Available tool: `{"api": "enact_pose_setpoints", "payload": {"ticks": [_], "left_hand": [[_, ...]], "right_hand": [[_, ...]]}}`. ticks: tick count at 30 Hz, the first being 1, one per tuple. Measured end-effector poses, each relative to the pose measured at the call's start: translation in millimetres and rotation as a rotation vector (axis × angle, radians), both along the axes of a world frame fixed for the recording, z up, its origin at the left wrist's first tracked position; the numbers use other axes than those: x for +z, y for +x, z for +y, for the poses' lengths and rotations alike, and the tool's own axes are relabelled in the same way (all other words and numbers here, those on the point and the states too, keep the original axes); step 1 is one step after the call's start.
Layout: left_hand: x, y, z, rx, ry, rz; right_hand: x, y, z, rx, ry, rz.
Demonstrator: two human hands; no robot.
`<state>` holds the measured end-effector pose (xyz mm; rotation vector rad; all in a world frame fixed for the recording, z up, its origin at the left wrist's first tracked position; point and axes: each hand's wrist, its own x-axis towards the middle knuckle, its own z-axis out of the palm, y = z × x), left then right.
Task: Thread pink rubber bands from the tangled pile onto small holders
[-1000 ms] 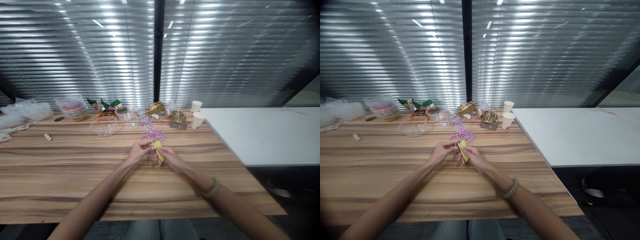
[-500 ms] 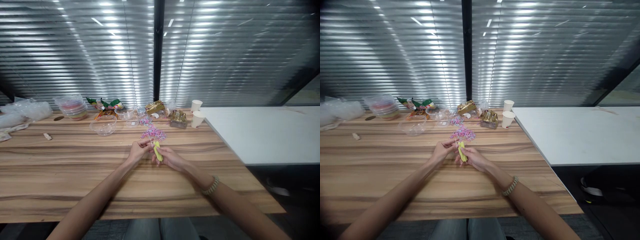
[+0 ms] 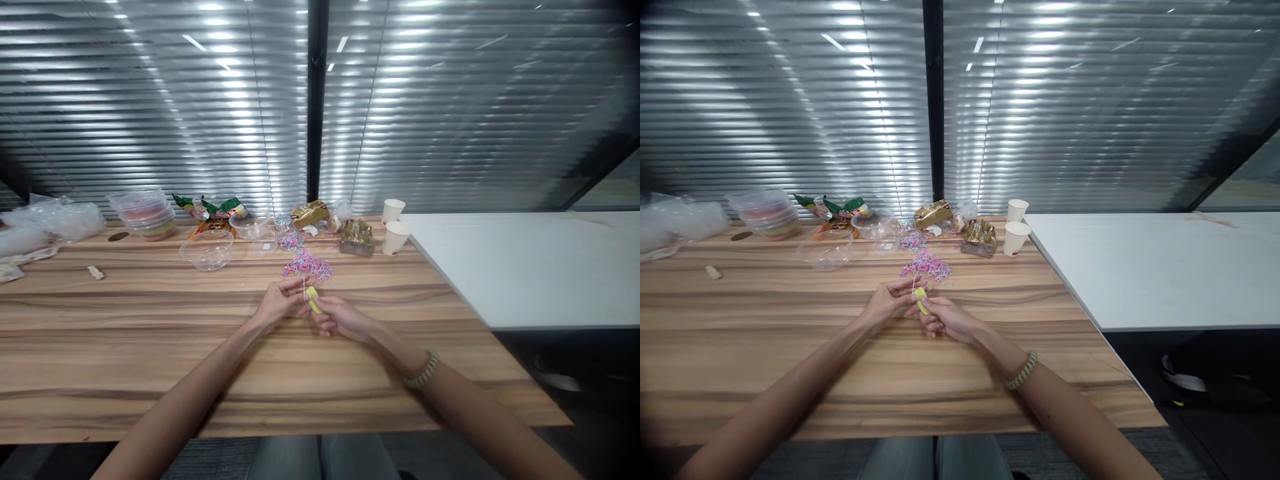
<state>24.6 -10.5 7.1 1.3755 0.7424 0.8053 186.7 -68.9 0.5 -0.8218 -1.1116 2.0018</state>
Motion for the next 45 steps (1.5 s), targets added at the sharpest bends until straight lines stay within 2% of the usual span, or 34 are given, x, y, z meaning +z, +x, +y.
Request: {"api": "enact_pose_setpoints", "payload": {"ticks": [3, 8, 15, 20, 22, 24, 28, 31, 35, 40, 45], "left_hand": [[-0.6, -1.4, 0.9, -0.013, 0.006, 0.048], [-0.2, -2.5, 0.2, 0.010, 0.018, 0.031], [0.5, -3.7, 0.3, -0.045, 0.030, 0.050], [-2.9, -1.9, 1.3, -0.013, 0.050, 0.003], [-3.7, -1.4, 2.0, 0.009, 0.052, -0.020], [-3.8, -1.4, 2.9, 0.055, 0.054, -0.026], [-2.2, -1.5, 3.9, 0.140, 0.067, 0.017], [-1.5, -0.8, 3.2, 0.140, 0.084, 0.059], [-2.4, 0.6, 1.7, 0.122, 0.115, 0.087], [1.1, 2.2, -1.4, 0.098, 0.146, 0.081], [3.1, 2.0, -3.6, 0.003, 0.192, 0.135]], "right_hand": [[1.8, 0.9, -1.3, 0.056, 0.008, -0.019], [4.8, 0.2, -3.4, 0.010, 0.031, -0.036], [11.5, 6.2, -4.6, 0.177, -0.004, -0.034], [11.4, 3.4, -4.7, 0.172, 0.019, -0.031], [9.6, 0.5, -4.6, 0.097, 0.091, -0.076], [7.3, -1.7, -4.6, -0.002, 0.243, -0.204], [1.6, -2.1, -5.1, -0.220, 0.710, -0.685], [-3.6, -1.0, -4.8, -0.287, 0.910, -1.000], [-9.1, 0.6, -2.2, -0.294, 0.936, -1.180], [-9.9, 6.7, 2.2, -0.331, 0.972, -1.182], [-7.8, 11.8, 4.0, -0.283, 1.020, -1.252]]}}
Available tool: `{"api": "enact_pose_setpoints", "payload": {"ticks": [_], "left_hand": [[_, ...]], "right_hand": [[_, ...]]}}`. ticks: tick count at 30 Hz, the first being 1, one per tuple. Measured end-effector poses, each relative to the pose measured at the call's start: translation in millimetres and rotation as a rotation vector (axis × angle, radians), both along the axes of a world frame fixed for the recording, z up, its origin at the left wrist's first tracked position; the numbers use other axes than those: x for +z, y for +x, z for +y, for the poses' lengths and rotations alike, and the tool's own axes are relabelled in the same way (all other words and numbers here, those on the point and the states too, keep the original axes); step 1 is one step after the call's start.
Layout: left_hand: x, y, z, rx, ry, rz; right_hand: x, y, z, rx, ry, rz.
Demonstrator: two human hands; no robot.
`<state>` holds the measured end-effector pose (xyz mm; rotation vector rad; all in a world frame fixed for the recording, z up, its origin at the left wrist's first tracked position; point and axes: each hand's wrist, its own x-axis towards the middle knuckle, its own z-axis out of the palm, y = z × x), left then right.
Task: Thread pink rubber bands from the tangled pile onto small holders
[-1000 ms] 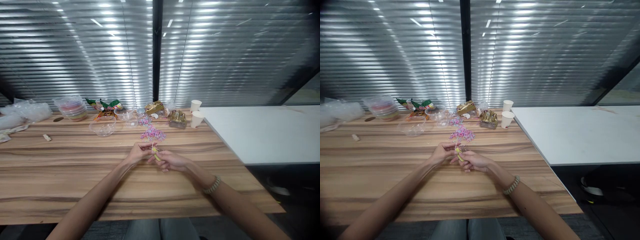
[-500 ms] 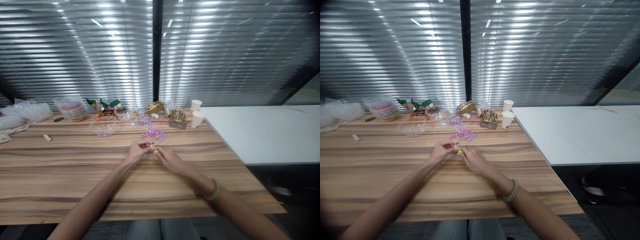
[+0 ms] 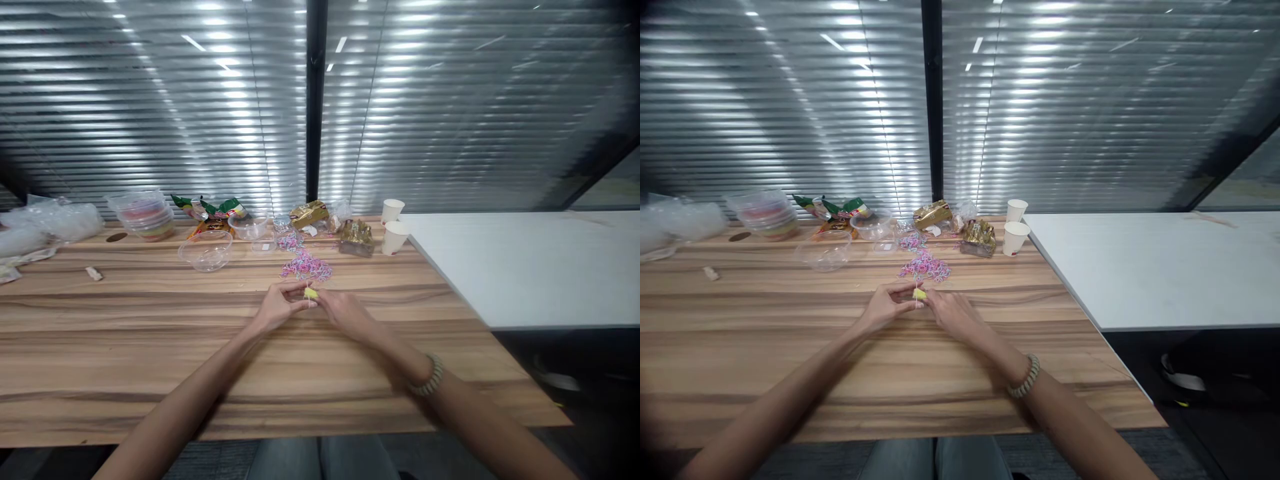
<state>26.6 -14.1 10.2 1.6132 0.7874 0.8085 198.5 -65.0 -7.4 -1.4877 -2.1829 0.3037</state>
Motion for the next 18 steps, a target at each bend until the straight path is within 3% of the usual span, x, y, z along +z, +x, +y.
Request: {"api": "enact_pose_setpoints", "payload": {"ticks": [5, 9, 14, 18], "left_hand": [[-6.1, -1.5, 1.9, -0.014, -0.023, 0.020], [-6.8, -2.3, 3.0, -0.072, -0.067, 0.007], [-5.8, 1.0, 0.0, -0.152, -0.029, 0.041], [-0.7, 5.9, -8.6, -0.111, 0.177, 0.109]], "right_hand": [[-0.7, 0.5, 0.5, 0.039, 0.006, -0.061], [-1.0, 0.0, 0.3, 0.025, 0.046, 0.021], [1.4, -3.4, -0.1, -0.027, 0.015, 0.309], [0.3, -10.6, 3.2, -0.042, -0.157, 0.746]]}}
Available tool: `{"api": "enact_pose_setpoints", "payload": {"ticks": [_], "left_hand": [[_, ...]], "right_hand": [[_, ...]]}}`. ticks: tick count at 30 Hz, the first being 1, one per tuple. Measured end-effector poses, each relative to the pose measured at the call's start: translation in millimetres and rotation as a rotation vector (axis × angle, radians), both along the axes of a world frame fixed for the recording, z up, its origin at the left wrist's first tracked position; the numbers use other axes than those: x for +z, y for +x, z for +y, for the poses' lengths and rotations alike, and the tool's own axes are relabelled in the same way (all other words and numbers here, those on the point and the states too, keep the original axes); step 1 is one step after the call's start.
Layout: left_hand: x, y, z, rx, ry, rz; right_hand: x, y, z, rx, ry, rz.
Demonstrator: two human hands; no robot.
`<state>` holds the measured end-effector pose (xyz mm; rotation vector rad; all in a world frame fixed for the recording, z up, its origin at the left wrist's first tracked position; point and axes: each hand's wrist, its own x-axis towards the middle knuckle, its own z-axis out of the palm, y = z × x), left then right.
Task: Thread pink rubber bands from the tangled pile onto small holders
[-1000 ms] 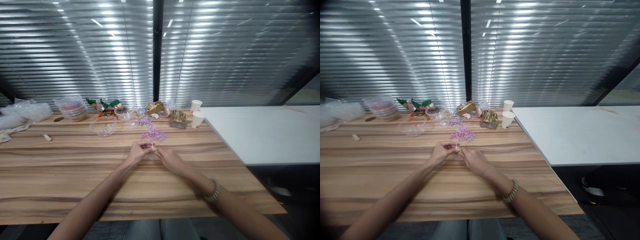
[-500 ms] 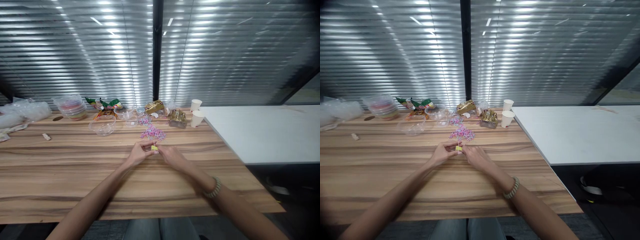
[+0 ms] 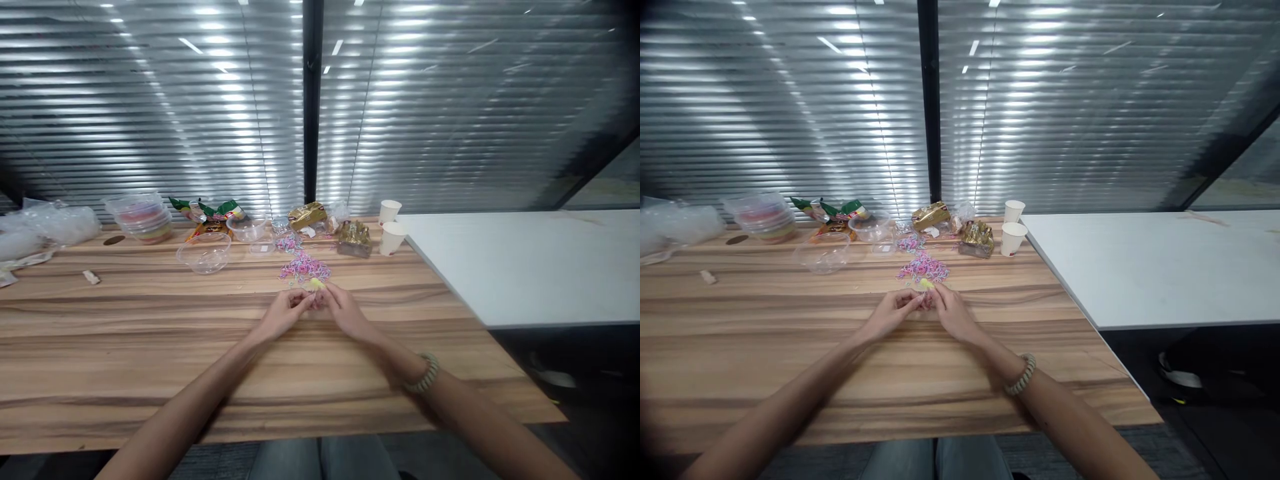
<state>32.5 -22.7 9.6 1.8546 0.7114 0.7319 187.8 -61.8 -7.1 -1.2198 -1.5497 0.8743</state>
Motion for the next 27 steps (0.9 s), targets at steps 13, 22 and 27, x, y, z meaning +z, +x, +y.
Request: {"api": "enact_pose_setpoints", "payload": {"ticks": [13, 22, 27], "left_hand": [[22.6, -5.5, -15.6, -0.044, 0.310, -0.126], [4.7, 8.0, -5.1, 0.055, -0.489, -0.373], [7.2, 5.3, -2.2, 0.109, -0.755, -0.449]], "right_hand": [[5.5, -7.9, -2.1, 0.103, -0.347, 0.721], [3.6, -5.7, -4.2, 0.022, -0.073, 0.268], [-2.1, 7.9, -2.0, 0.136, 0.270, -0.435]]}}
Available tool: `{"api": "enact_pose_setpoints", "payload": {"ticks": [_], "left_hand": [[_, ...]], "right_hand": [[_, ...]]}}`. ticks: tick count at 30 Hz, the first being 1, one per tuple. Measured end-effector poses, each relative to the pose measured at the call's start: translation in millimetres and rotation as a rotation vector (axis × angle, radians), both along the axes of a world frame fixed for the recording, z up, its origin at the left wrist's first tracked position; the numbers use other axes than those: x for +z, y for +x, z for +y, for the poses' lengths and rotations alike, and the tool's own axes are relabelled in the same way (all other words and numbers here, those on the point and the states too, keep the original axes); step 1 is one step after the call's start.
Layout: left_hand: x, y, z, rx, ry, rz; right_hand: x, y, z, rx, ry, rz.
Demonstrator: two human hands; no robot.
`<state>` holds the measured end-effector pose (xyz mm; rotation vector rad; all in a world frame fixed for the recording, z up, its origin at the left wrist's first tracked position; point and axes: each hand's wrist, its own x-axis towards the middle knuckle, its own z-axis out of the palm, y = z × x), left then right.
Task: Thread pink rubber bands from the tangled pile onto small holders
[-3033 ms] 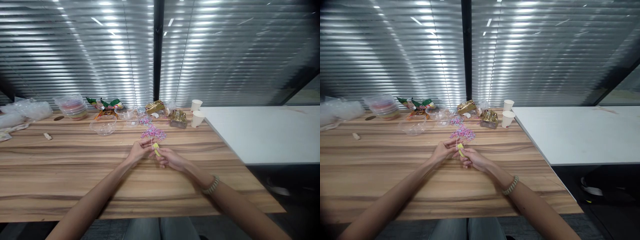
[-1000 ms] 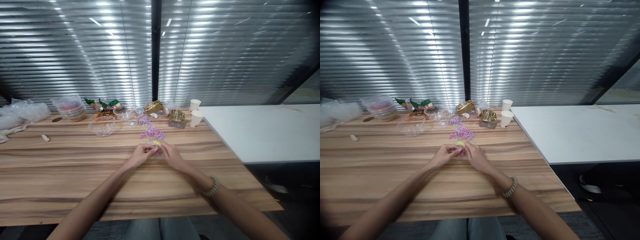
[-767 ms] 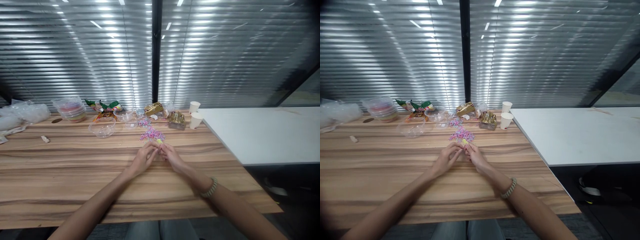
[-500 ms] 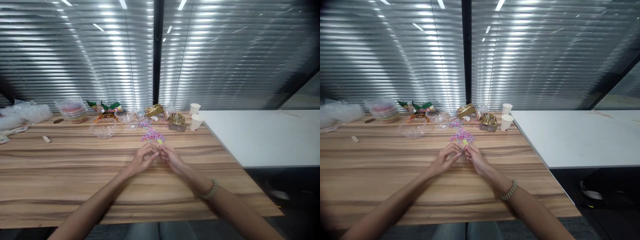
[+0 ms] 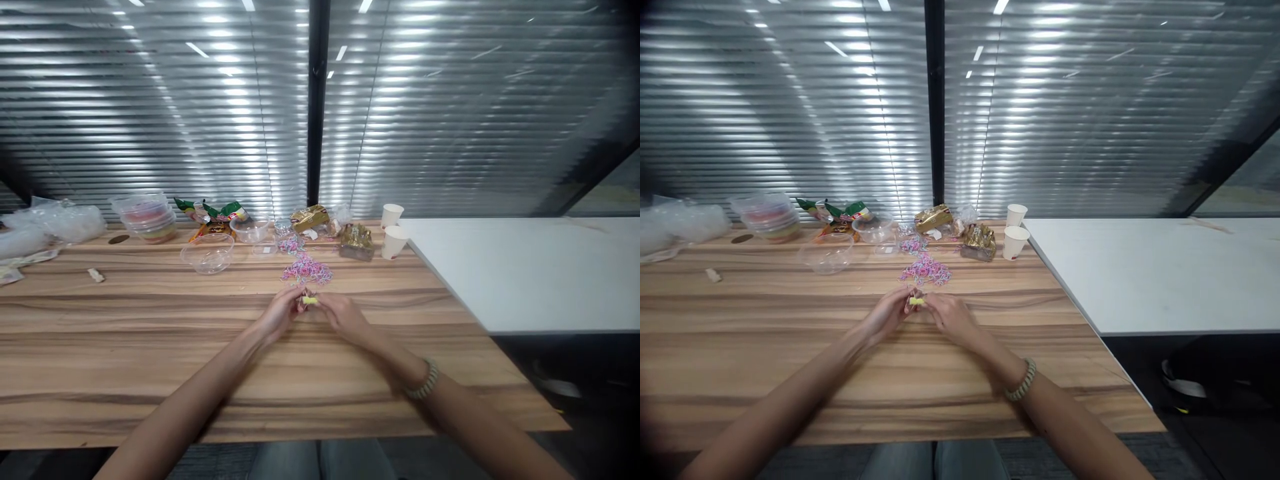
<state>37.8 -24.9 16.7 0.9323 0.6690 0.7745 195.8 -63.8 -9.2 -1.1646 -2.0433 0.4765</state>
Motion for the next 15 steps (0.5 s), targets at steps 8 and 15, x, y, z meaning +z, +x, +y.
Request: {"api": "enact_pose_setpoints", "payload": {"ticks": [8, 15], "left_hand": [[-2.0, -1.9, 0.0, 0.108, 0.487, 0.238], [-3.3, -0.5, -11.3, 0.191, 1.116, 0.428]], "right_hand": [[1.9, 1.4, 0.0, -0.191, 0.141, -0.467], [-1.9, -3.6, -0.1, -0.280, -0.074, -0.027]]}}
